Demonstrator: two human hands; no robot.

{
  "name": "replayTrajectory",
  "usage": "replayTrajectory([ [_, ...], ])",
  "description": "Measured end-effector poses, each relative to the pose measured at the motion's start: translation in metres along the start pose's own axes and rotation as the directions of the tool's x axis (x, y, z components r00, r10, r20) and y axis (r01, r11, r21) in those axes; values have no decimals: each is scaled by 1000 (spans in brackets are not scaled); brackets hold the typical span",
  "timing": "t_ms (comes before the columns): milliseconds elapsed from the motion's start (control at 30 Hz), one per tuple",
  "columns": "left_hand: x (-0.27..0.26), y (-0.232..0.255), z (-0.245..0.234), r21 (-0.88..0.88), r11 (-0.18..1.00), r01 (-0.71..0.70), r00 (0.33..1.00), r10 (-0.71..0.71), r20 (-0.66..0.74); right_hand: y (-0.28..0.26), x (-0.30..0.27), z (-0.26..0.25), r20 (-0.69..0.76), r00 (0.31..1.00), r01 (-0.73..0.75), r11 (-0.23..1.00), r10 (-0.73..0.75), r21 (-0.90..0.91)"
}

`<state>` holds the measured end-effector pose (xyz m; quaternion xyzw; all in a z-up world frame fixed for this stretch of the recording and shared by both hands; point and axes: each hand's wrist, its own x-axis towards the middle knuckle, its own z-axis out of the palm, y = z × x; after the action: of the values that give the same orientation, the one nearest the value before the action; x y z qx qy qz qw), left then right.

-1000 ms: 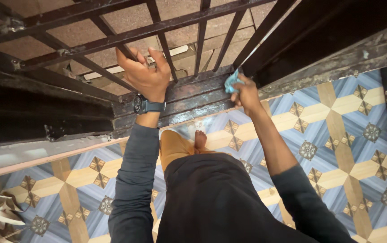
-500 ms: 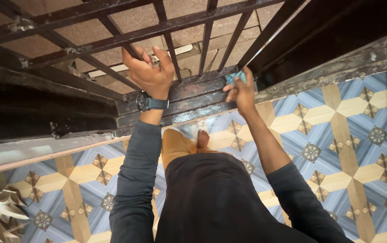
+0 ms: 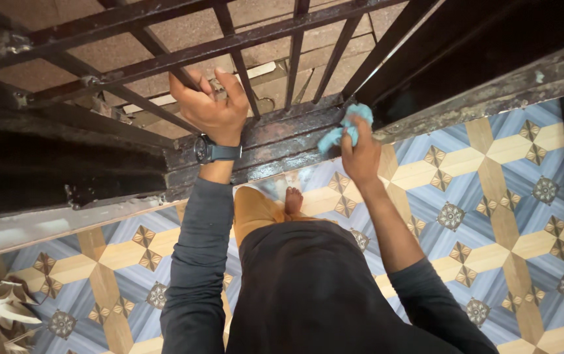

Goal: The person wipes down the metal bars and frame of a black security gate using a blue cloth by hand.

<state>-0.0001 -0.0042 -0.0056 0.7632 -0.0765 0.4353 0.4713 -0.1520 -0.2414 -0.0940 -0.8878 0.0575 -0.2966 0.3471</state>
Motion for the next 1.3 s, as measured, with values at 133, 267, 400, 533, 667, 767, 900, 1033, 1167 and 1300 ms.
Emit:
replayTrajectory([
  [133,-1,2,-1,0,1000,0,1000,0,-10,8,17,-18,181,958,-227,974,222,5],
  [267,1,-1,1,-15,1000,-1,1000,0,-17,10,23,-12,129,920,-332,911,370,-243],
  [400,-2,0,1,27,1000,8,1000,-8,-14,12,19,1,59,968,-226,949,244,-219],
  [533,-2,5,1,15,1000,20,999,-20,-27,26,24,24,28,972,-226,957,234,-180],
  [667,-2,9,0,-1,999,48,999,-48,-22,36,22,35,78,961,-244,946,265,-215],
  [767,0,10,-2,-2,998,62,998,-62,-19,19,1,43,75,967,-230,962,243,-146],
  [900,-2,5,2,32,995,89,995,-88,-44,-24,-23,66,352,887,-299,953,299,-57],
  [1033,0,9,1,-24,994,111,992,-112,-49,-39,-12,81,470,882,-9,998,34,-55],
  [1167,0,8,2,4,999,44,996,-44,-83,-6,5,64,235,957,-86,942,168,-325],
  [1300,-1,2,4,-15,1000,17,996,-18,-86,5,-3,53,181,977,-66,973,108,-221],
])
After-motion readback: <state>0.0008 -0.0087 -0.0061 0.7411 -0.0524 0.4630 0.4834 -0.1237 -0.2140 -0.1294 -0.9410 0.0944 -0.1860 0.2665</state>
